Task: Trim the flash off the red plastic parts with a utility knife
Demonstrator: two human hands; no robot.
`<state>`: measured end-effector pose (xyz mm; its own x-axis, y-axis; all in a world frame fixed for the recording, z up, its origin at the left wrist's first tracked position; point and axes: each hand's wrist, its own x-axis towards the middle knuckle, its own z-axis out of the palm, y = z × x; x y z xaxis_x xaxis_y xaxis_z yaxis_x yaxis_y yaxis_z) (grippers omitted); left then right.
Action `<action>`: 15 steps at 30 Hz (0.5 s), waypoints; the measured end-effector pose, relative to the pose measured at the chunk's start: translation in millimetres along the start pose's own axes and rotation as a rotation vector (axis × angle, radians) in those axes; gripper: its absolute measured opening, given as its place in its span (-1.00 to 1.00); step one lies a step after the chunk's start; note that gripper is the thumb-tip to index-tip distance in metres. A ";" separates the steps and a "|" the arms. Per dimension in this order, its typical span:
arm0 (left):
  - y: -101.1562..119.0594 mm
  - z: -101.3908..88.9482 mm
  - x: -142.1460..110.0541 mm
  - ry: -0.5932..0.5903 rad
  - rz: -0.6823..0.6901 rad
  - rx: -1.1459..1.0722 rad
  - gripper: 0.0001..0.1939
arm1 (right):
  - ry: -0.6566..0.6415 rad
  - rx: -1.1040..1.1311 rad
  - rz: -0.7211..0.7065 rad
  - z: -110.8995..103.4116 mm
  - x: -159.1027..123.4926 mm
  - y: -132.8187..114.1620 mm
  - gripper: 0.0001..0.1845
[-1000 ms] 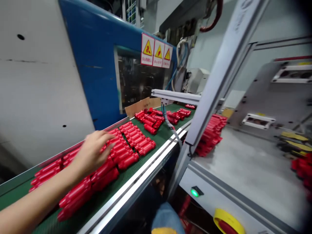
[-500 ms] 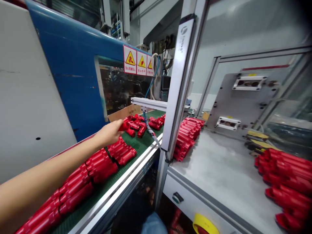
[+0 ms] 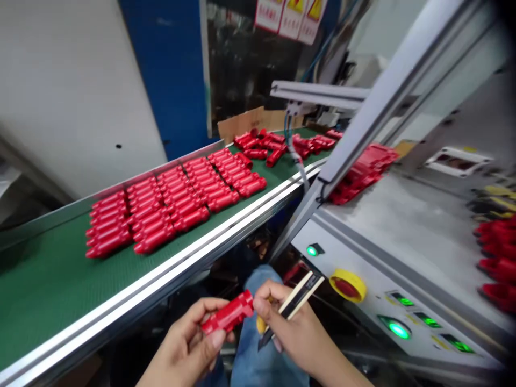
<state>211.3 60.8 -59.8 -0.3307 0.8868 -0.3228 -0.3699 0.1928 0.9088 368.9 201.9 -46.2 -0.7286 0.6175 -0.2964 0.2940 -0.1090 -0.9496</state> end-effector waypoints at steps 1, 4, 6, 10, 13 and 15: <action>-2.7 -3.6 -3.6 0.062 -0.012 -0.029 -0.57 | 0.005 0.011 0.008 8.1 -1.1 2.3 -0.45; -8.3 -11.1 -11.8 0.262 0.000 -0.078 -0.60 | 0.063 0.029 0.028 29.9 -3.1 11.7 -0.45; -10.2 -12.7 -14.9 0.322 -0.007 -0.142 -0.59 | 0.125 0.004 0.015 39.4 -3.4 17.1 -0.45; -10.2 -14.0 -13.9 0.327 -0.061 -0.268 -0.58 | 0.180 -0.080 -0.074 45.3 -4.8 21.1 -0.48; -12.2 -17.3 -11.5 0.326 -0.062 -0.251 -0.58 | 0.202 -0.229 -0.156 43.2 -7.1 19.5 -0.51; -15.5 -19.3 -11.5 0.338 0.014 -0.161 -0.66 | 0.249 -0.366 -0.224 40.8 -7.7 19.0 -0.53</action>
<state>204.0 39.5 -75.3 -0.5945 0.6950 -0.4044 -0.4863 0.0897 0.8692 354.8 163.3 -66.1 -0.6420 0.7666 -0.0130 0.3774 0.3012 -0.8757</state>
